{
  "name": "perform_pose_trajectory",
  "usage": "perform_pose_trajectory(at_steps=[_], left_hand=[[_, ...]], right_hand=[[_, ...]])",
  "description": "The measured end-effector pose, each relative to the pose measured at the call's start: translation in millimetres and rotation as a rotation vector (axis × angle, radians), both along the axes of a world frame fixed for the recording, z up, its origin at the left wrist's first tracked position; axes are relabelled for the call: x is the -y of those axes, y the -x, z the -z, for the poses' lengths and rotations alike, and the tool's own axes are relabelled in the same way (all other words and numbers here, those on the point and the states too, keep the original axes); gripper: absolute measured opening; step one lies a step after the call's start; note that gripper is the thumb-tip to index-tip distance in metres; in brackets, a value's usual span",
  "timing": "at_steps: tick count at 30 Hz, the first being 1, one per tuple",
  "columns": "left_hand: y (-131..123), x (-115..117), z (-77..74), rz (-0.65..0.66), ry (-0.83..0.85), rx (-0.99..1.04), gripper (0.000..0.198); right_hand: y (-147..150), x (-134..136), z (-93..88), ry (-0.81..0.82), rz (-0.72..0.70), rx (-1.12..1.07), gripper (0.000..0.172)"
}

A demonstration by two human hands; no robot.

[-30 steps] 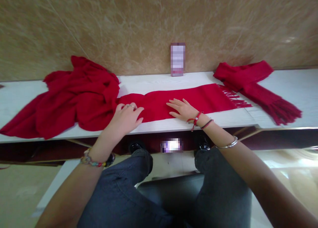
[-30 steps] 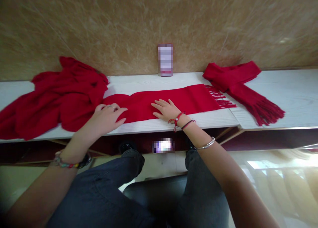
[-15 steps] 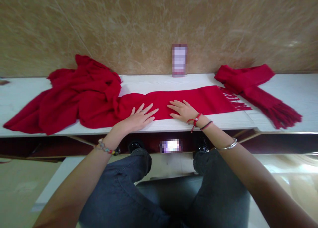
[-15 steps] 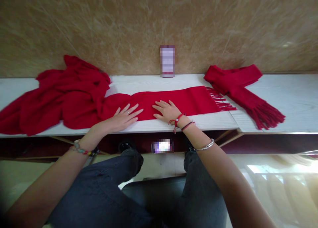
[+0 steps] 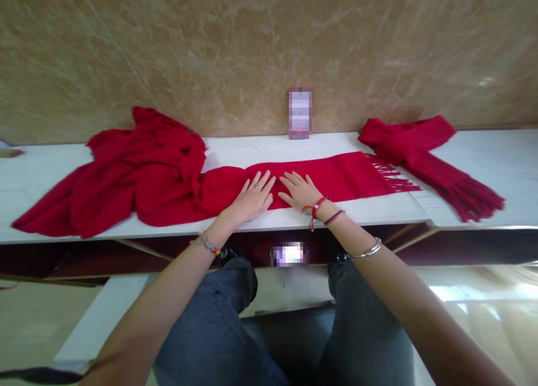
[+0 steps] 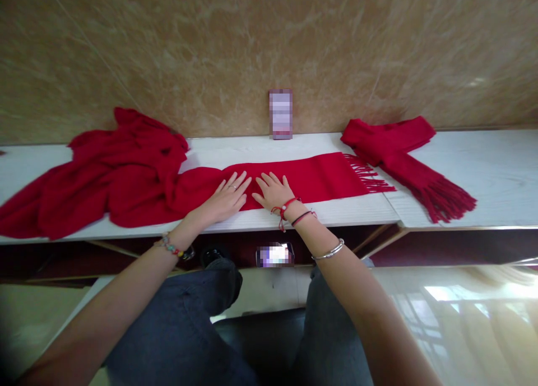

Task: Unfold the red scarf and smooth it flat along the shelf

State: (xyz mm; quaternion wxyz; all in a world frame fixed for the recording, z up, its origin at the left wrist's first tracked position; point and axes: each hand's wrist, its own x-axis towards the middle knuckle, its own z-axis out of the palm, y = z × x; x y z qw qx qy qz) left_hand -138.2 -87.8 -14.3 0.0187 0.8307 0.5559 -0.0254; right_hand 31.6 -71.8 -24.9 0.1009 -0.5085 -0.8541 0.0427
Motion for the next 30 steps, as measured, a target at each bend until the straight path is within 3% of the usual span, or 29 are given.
perform_pose_trajectory(at_steps=[5, 8, 14, 18, 23, 27, 30], left_hand=[[1.3, -4.0, 4.8, -0.003, 0.043, -0.019, 0.057], [1.7, -2.7, 3.1, -0.005, 0.041, -0.014, 0.057], [1.5, -3.0, 1.5, -0.004, 0.06, -0.01, 0.057], [1.5, -3.8, 1.0, -0.006, 0.068, -0.009, 0.058], [0.1, -5.0, -1.2, -0.012, 0.109, -0.015, 0.058], [0.5, -6.3, -0.6, -0.013, 0.119, -0.026, 0.058], [1.6, -6.6, 0.8, -0.009, 0.107, -0.025, 0.058]], right_hand=[[-9.8, 0.0, 1.2, 0.031, -0.004, 0.072, 0.05], [-34.1, -3.6, 0.4, 0.037, 0.065, 0.097, 0.049], [-99.9, -11.5, 3.9, 0.014, 0.331, 0.168, 0.048], [-117.8, -14.7, 7.3, -0.069, 0.3, 0.164, 0.046], [-78.5, -9.6, 6.9, -0.141, 0.114, 0.042, 0.046], [-27.8, 3.2, 6.5, -0.075, -0.051, 0.024, 0.05], [-12.1, 8.5, 6.5, -0.027, -0.088, 0.057, 0.049]])
